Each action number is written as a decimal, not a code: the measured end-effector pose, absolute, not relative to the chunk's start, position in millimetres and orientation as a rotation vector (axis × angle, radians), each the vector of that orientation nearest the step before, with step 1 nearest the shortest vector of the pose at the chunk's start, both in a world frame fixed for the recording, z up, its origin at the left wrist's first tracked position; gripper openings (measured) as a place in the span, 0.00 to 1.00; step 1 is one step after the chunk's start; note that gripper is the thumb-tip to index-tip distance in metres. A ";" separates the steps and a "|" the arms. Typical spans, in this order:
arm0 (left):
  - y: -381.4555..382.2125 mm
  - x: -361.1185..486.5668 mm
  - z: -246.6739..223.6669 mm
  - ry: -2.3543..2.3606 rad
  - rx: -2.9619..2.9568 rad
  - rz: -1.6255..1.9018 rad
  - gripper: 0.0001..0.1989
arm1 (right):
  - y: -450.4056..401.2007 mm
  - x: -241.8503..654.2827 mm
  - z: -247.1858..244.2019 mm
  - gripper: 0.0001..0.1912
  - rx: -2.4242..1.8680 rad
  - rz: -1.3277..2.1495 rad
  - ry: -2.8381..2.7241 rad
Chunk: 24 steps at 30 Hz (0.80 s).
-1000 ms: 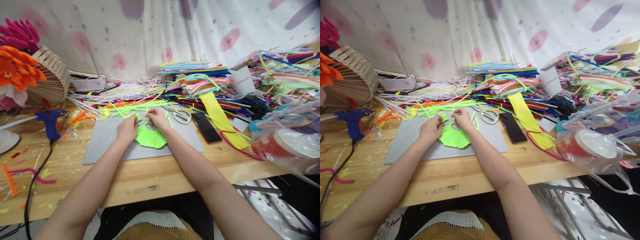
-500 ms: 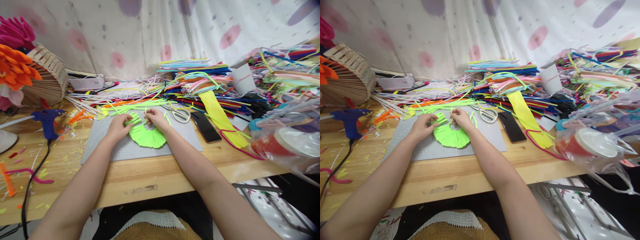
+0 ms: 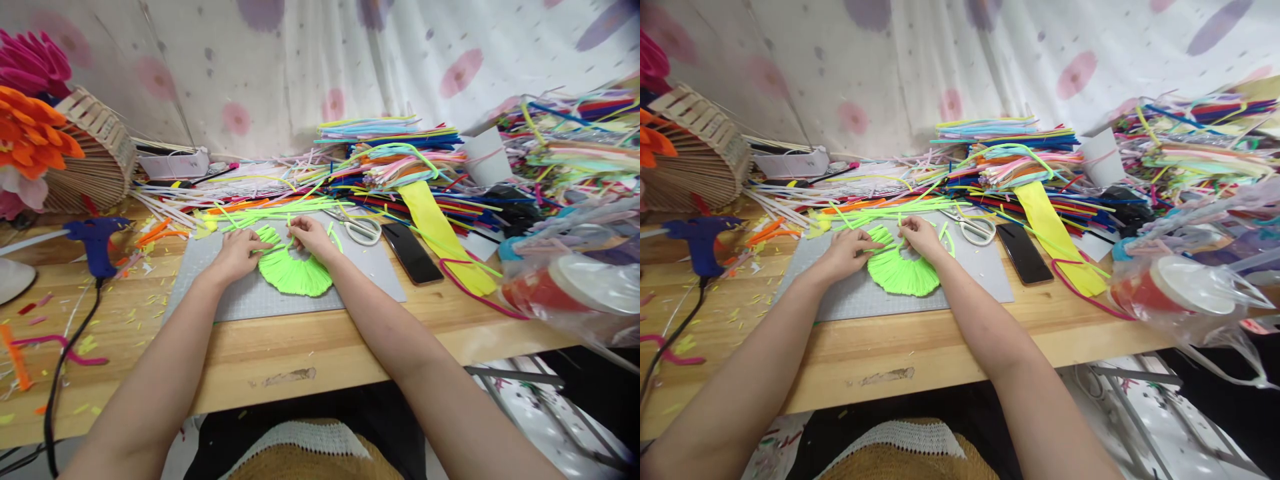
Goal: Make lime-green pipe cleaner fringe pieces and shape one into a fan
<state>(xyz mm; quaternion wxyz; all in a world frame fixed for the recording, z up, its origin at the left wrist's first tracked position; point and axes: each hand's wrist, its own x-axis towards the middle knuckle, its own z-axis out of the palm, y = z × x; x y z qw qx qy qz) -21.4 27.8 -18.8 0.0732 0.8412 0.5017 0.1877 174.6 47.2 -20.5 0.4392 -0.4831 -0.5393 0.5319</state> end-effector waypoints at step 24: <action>32.1 -2.2 -31.6 1.651 1.859 0.886 0.11 | 44.8 174.4 -24.4 0.09 -1.234 1.015 -2.010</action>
